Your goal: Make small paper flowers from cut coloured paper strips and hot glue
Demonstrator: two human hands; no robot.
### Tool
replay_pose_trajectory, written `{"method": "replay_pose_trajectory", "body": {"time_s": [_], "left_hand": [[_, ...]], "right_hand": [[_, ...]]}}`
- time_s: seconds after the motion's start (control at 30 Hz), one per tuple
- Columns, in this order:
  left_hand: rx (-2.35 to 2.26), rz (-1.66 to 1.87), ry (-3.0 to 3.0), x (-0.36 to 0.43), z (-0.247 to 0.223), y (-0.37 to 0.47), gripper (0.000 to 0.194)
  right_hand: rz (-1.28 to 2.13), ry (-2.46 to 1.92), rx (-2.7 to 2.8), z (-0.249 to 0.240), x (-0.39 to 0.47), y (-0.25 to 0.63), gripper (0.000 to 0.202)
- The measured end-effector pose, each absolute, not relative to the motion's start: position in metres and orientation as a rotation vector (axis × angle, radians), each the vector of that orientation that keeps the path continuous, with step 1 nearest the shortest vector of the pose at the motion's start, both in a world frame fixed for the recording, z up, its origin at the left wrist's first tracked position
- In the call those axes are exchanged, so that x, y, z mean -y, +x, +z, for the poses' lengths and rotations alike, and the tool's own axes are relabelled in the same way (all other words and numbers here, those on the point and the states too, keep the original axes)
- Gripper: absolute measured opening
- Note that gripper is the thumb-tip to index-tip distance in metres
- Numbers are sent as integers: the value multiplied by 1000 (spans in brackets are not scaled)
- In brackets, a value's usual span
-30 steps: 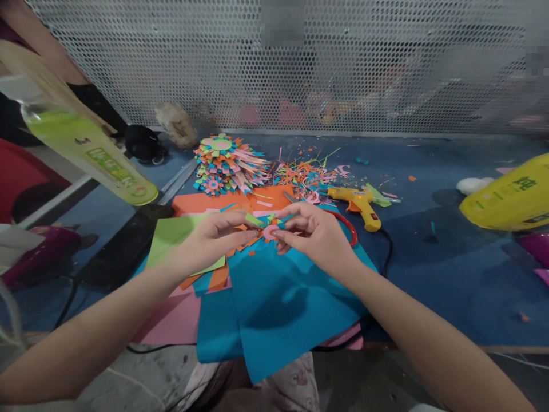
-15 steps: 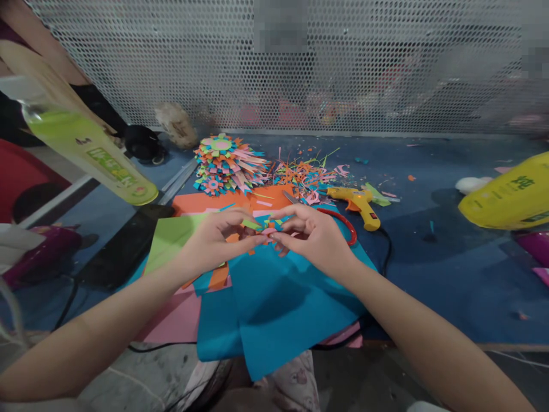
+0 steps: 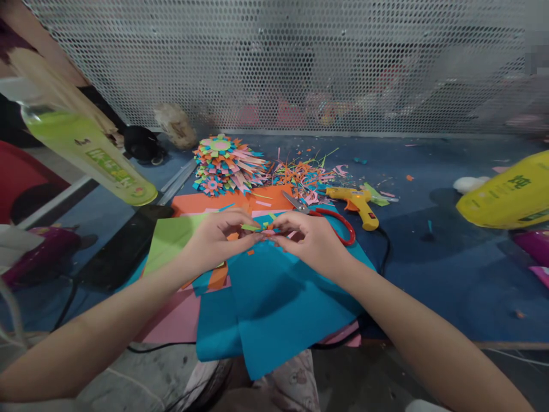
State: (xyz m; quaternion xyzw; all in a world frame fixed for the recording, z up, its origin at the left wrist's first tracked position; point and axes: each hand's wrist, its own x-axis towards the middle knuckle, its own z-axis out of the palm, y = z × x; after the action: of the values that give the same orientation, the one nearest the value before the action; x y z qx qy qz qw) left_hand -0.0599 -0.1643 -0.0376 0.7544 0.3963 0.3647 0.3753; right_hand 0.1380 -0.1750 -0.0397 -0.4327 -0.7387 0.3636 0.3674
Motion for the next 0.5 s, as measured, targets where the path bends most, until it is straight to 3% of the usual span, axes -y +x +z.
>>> {"method": "replay_pose_trajectory", "body": {"time_s": [0.1,0.27,0.4,0.5], "left_hand": [[-966,964,2071,165,-34,-62,9],[-823,1004,2029,168,-26,-68,30],[-926,1077,1709,165,-26,-68,37],[-993,880,1641,162,-28,-65,37]], "right_hand": [[641,-1121,2068,-41,172,142,4],[92,-933,2239,-39,167,155,16],[3,-647,2293,-38,168,162,20],[61,-518,2317,-41,170,162,24]]}}
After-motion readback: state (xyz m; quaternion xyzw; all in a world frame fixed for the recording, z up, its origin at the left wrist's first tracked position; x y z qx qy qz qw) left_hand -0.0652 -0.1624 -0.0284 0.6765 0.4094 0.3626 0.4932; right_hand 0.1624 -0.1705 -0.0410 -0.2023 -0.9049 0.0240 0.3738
